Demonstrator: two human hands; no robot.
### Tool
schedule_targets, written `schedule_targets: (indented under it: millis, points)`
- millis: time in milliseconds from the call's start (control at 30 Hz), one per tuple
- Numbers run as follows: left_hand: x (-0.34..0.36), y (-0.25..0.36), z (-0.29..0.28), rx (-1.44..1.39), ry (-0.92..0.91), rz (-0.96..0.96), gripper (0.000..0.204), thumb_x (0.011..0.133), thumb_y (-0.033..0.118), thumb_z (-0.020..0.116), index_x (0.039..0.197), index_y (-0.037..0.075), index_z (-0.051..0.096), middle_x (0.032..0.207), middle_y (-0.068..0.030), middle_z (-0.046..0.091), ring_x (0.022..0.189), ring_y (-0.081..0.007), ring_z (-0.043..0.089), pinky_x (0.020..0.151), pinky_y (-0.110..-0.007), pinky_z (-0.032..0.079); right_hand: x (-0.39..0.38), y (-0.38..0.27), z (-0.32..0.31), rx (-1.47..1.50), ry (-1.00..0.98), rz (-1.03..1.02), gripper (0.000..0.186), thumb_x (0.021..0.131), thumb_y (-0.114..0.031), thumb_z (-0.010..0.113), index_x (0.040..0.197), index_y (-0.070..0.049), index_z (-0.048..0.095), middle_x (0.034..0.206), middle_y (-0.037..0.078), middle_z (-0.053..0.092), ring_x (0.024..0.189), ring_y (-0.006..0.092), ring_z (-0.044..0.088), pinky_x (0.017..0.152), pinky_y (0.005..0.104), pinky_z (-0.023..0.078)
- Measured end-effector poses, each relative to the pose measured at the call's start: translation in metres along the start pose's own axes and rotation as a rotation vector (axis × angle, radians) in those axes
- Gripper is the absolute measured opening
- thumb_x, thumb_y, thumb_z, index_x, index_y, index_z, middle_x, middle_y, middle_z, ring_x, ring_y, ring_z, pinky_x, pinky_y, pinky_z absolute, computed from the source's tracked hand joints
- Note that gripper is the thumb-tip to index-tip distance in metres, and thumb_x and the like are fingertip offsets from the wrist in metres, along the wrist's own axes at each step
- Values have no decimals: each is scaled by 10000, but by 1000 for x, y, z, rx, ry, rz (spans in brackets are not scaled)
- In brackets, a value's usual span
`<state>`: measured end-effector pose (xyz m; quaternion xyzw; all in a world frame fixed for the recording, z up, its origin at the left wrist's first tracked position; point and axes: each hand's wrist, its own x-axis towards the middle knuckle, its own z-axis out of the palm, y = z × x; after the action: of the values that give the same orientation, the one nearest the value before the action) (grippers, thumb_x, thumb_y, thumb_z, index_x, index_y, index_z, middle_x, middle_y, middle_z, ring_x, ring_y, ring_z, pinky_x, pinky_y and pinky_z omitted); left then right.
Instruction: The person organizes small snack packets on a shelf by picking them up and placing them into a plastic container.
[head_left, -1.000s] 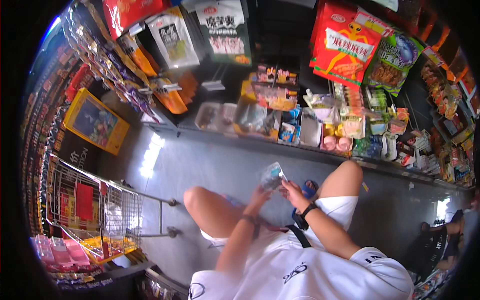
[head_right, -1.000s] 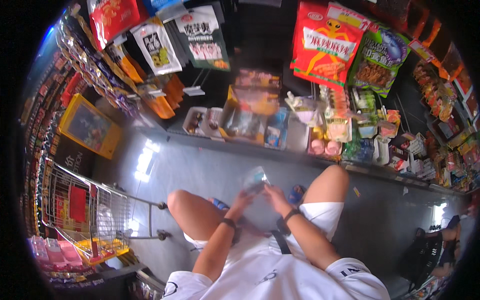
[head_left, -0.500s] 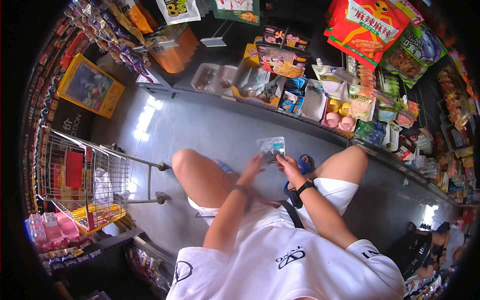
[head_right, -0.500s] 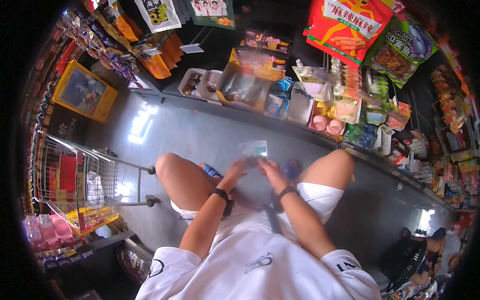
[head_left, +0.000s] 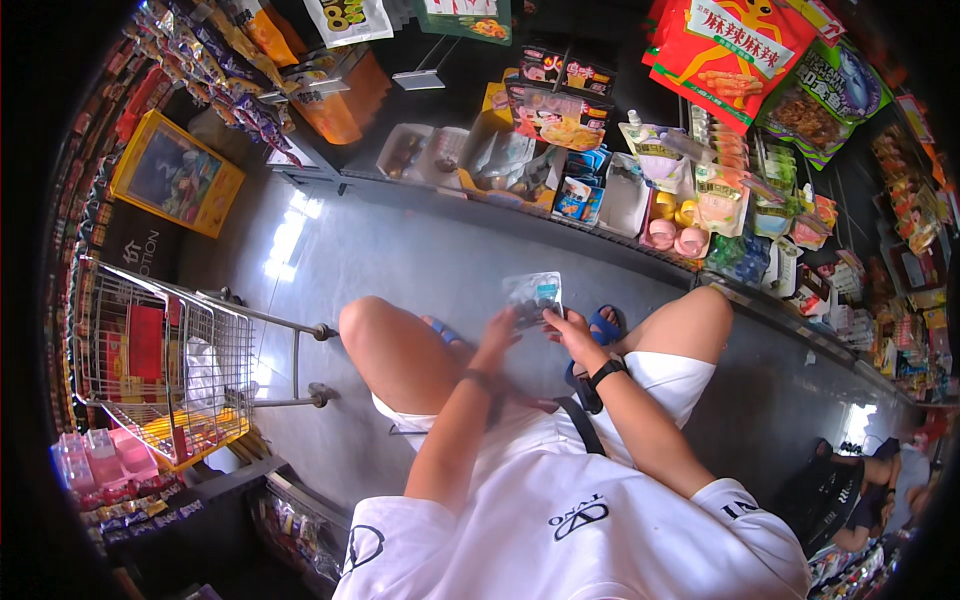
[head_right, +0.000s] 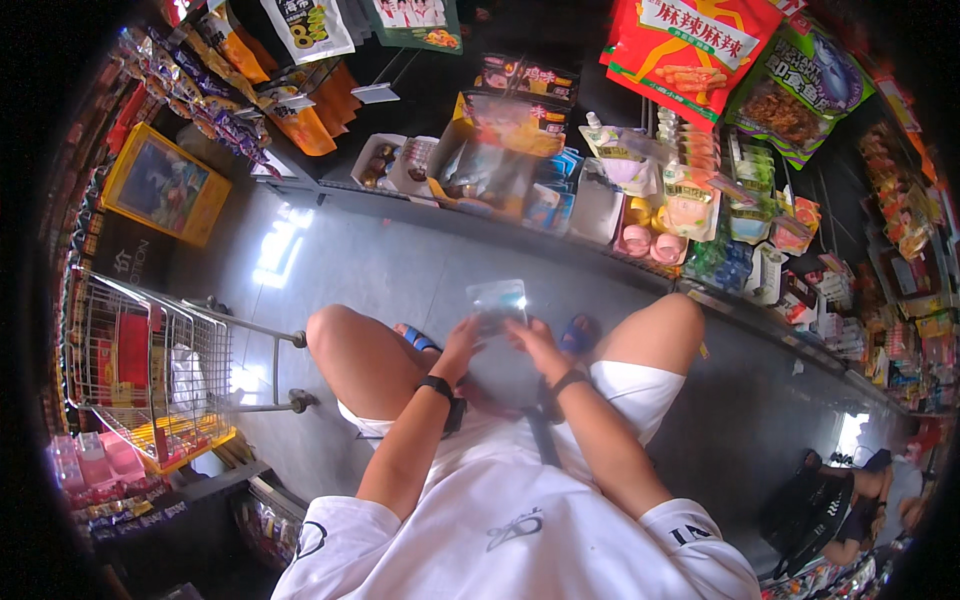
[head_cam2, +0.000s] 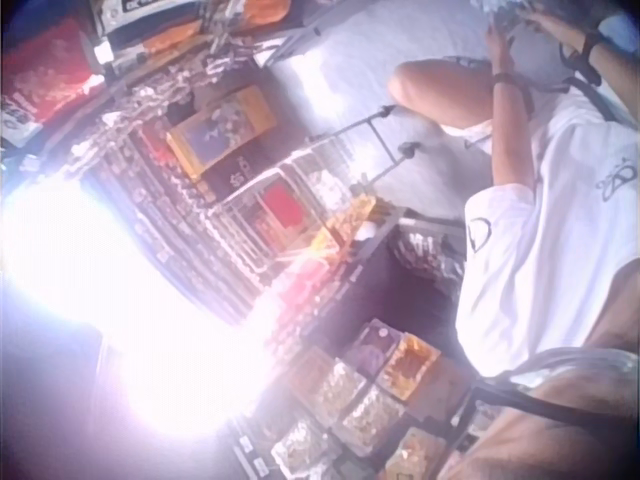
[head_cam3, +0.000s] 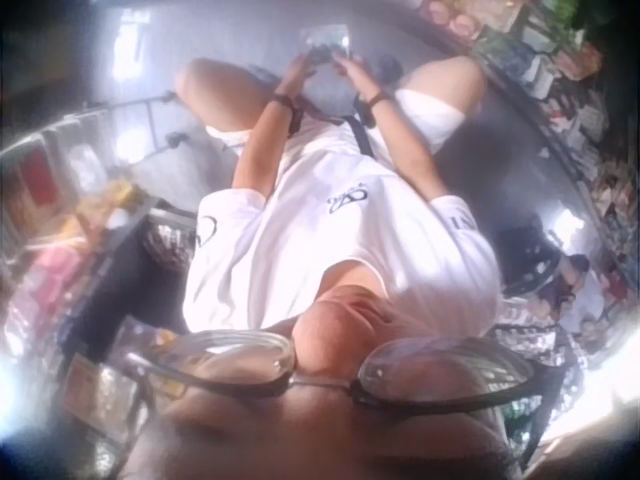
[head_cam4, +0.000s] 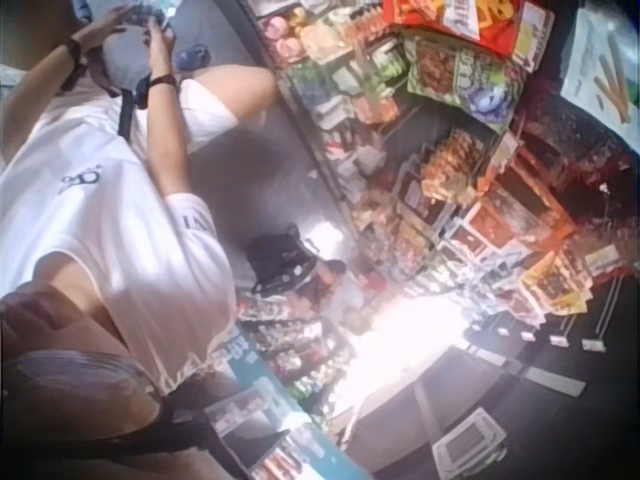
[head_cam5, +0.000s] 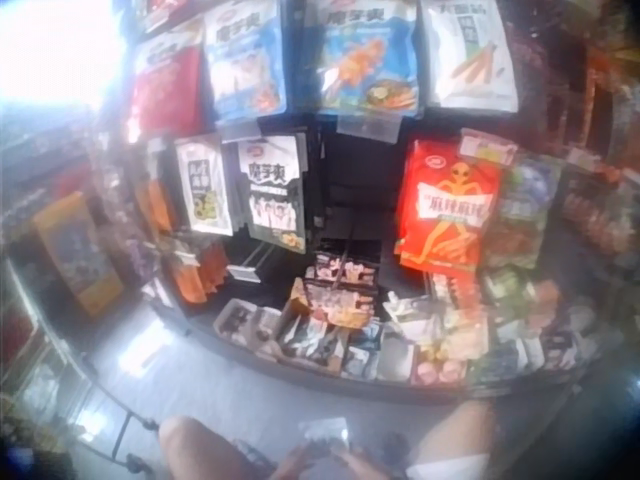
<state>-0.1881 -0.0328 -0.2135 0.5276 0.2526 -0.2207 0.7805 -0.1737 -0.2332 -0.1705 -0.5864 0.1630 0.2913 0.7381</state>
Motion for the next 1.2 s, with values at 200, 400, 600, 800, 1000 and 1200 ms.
schedule_targets:
  millis: [200, 400, 600, 800, 1000, 1200]
  points:
    - [6, 3, -1, 15, 26, -36, 476, 1015, 470, 513, 1350, 138, 572, 1258, -32, 575, 1140, -200, 536, 973, -395, 453, 1, 1, -3, 40, -57, -27, 306, 961, -362, 679, 1131, -109, 652, 1042, -10, 695, 919, 115, 659, 776, 262, 499]
    - [-13, 18, 17, 38, -45, -44, 591, 984, 467, 585, 1430, 93, 489, 1351, -87, 561, 1214, -253, 552, 981, -424, 503, 2, 6, -11, -14, 20, -63, 295, 973, -365, 663, 1101, -99, 661, 994, -19, 696, 845, 109, 681, 741, 252, 502]
    - [-12, 15, 10, 197, -110, 24, 665, 909, 357, 733, 1420, 21, 473, 1278, -124, 594, 1163, -270, 593, 965, -438, 512, 5, 10, -5, -133, 46, -156, 289, 980, -349, 654, 1072, -76, 671, 877, -22, 688, 765, 73, 658, 668, 219, 490]
    - [-22, 19, 22, 150, -43, -22, 568, 893, 211, 740, 1359, -26, 517, 1246, -155, 605, 1108, -247, 621, 853, -357, 551, 10, 18, -10, -206, 99, -206, 321, 940, -333, 689, 1032, -25, 685, 804, 6, 668, 704, 75, 597, 613, 240, 458]
    - [-19, 17, 12, 145, -74, 24, 514, 885, 178, 745, 1297, -56, 547, 1126, -150, 649, 989, -227, 664, 785, -312, 557, 7, 13, -4, -267, 87, -128, 387, 914, -394, 719, 1023, -25, 682, 805, 19, 668, 704, 85, 603, 628, 233, 471]
    - [-3, 1, 4, 184, -4, 112, 548, 829, 202, 813, 1257, -51, 583, 959, -119, 694, 755, -185, 679, 632, -295, 546, 2, 12, 0, -217, 61, -69, 432, 910, -419, 716, 1047, -12, 672, 861, 42, 685, 746, 117, 642, 660, 251, 504]
